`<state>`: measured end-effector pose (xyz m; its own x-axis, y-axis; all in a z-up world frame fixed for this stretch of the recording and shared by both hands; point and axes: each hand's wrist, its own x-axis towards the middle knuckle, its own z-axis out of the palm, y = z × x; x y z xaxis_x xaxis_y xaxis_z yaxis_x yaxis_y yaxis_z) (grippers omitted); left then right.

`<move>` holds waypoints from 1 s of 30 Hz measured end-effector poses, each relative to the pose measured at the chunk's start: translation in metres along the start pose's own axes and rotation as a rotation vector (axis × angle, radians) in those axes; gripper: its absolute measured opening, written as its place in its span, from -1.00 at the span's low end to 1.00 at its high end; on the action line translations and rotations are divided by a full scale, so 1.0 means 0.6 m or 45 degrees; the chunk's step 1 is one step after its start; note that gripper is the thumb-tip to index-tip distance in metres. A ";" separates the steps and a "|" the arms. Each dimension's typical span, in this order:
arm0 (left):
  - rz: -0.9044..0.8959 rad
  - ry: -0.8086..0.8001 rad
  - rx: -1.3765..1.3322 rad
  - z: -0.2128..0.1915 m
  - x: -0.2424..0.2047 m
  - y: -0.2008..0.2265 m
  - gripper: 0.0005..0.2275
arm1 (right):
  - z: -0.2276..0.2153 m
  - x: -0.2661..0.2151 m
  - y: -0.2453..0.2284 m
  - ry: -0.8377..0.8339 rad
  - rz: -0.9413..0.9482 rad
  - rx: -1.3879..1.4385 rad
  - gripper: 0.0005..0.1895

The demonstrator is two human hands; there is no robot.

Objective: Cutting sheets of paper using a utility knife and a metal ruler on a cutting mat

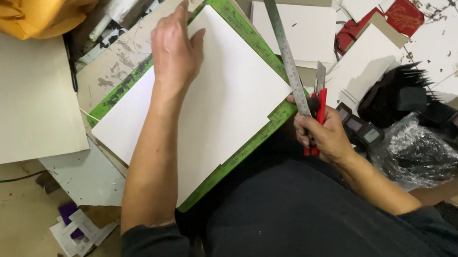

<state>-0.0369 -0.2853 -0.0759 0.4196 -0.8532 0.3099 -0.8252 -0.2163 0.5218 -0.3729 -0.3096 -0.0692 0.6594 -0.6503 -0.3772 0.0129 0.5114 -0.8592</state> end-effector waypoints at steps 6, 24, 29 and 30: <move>-0.102 -0.072 0.025 0.003 0.004 0.026 -0.61 | 0.000 0.002 0.001 0.036 0.032 0.009 -0.59; -0.660 0.589 -0.207 -0.200 -0.235 0.037 -0.64 | -0.086 0.015 -0.028 0.086 -0.147 -0.966 -0.58; -0.870 0.971 -0.631 -0.171 -0.399 0.003 -0.63 | -0.103 0.033 -0.038 -0.119 -0.241 -1.214 -0.50; -0.888 0.960 -0.768 -0.166 -0.412 0.010 -0.62 | -0.103 0.034 -0.042 -0.215 -0.257 -1.250 -0.47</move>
<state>-0.1079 -0.0287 -0.0702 0.9903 -0.1020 0.0946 -0.1041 -0.0922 0.9903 -0.4064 -0.3703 -0.0764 0.8116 -0.5470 -0.2053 -0.4372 -0.3356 -0.8344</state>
